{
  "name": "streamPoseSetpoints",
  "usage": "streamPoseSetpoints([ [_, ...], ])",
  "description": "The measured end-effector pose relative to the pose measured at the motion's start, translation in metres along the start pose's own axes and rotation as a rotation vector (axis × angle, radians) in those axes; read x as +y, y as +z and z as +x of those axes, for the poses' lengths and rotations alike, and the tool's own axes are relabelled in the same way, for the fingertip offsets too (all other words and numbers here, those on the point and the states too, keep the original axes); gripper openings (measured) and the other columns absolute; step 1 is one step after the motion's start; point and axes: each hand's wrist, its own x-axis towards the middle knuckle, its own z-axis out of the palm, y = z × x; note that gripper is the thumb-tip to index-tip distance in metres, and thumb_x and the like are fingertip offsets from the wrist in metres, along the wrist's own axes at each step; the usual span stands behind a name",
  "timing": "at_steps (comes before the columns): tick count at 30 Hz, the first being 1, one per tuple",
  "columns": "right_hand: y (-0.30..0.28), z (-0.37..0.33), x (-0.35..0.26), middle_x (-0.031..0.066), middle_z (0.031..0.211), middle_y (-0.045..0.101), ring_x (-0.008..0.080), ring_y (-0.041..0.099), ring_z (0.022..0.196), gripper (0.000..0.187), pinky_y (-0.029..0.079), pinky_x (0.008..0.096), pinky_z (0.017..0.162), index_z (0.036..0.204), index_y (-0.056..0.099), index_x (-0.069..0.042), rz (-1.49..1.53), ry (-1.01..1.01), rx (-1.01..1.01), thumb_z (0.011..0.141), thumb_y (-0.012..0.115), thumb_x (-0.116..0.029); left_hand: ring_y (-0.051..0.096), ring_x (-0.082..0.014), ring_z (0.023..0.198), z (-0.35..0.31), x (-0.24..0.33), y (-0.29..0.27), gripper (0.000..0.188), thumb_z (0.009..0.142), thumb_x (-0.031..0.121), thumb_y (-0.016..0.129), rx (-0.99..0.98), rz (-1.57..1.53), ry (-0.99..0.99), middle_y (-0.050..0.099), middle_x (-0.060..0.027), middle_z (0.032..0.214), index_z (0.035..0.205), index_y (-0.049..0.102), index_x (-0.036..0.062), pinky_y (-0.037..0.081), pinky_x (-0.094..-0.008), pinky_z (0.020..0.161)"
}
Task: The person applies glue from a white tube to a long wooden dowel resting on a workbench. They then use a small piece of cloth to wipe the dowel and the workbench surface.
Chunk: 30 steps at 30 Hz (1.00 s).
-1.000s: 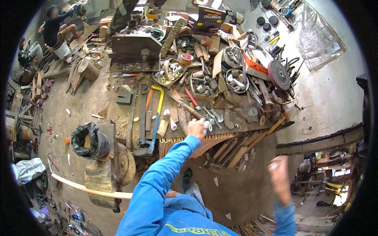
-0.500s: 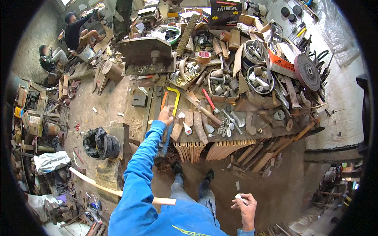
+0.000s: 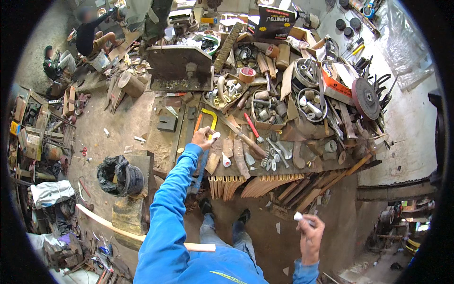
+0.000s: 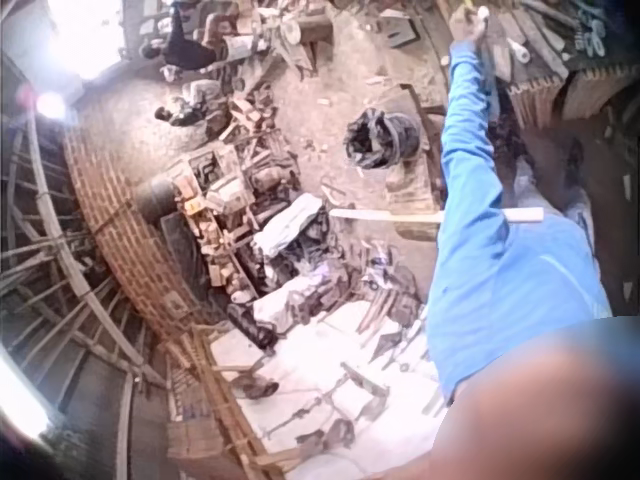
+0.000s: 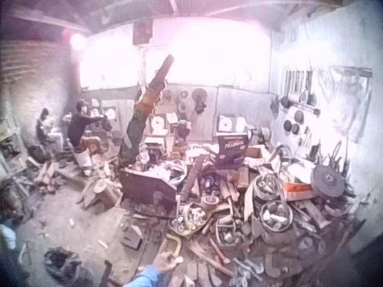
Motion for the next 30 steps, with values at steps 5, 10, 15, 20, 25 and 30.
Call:
streamPoseSetpoints([
  [5,0.068,0.056,-0.07,0.0068,0.091,0.065,0.0108,0.061,0.076,0.018,0.05,0.0242,0.067,0.104,0.065,0.003,0.321,-0.189,-0.333,0.092,0.067,-0.011,0.054,-0.0047,0.077,-0.017,0.101,-0.051,0.02,0.081,0.005,0.076,-0.1,-0.347,0.199,0.055,0.0024,0.083,0.082,0.055,0.004,0.046,-0.0247,0.068],
  [10,0.131,0.071,-0.133,0.0054,0.094,0.065,0.0122,0.065,0.079,0.023,0.058,0.0272,0.071,0.104,0.064,0.001,0.212,-0.481,-0.498,0.098,0.061,-0.021,0.063,-0.0091,0.088,-0.078,0.231,-0.064,0.023,0.089,0.004,0.068,-0.109,-0.805,0.502,0.066,-0.0053,0.098,0.107,0.055,0.0008,0.053,-0.0251,0.075],
  [15,0.136,0.057,-0.185,0.0054,0.085,0.068,0.0125,0.068,0.075,0.022,0.062,0.0316,0.071,0.095,0.065,-0.004,0.429,-0.438,-0.485,0.096,0.064,-0.026,0.067,-0.0177,0.096,-0.139,0.337,-0.065,0.025,0.093,0.004,0.063,0.029,-1.068,0.546,0.066,-0.015,0.108,0.114,0.051,-0.0035,0.062,-0.0298,0.069],
  [20,0.118,0.023,-0.204,0.0051,0.082,0.067,0.0111,0.066,0.068,0.027,0.06,0.0261,0.061,0.091,0.064,-0.003,0.468,-0.462,-0.511,0.094,0.066,-0.03,0.065,-0.021,0.103,-0.164,0.381,-0.052,0.022,0.091,-0.001,0.063,0.131,-1.116,0.606,0.064,-0.014,0.11,0.111,0.055,-0.0043,0.058,-0.0358,0.089],
  [25,0.095,0.012,-0.211,0.0035,0.078,0.066,0.007,0.063,0.065,0.024,0.059,0.0248,0.06,0.087,0.066,0.0,0.297,-0.669,-0.361,0.09,0.072,-0.023,0.063,-0.0169,0.104,-0.183,0.393,-0.046,0.028,0.091,-0.001,0.064,0.06,-1.127,0.503,0.065,-0.014,0.112,0.118,0.056,-0.0064,0.054,-0.0296,0.088],
  [30,0.065,0.013,-0.229,0.0054,0.078,0.069,0.0064,0.062,0.064,0.022,0.052,0.0208,0.055,0.088,0.069,0.002,-0.148,-0.72,-0.447,0.086,0.076,-0.019,0.061,-0.0114,0.084,-0.193,0.397,-0.037,0.024,0.1,0.013,0.055,0.055,-1.128,0.463,0.065,-0.0102,0.103,0.119,0.05,-0.0023,0.051,-0.0249,0.073],
])
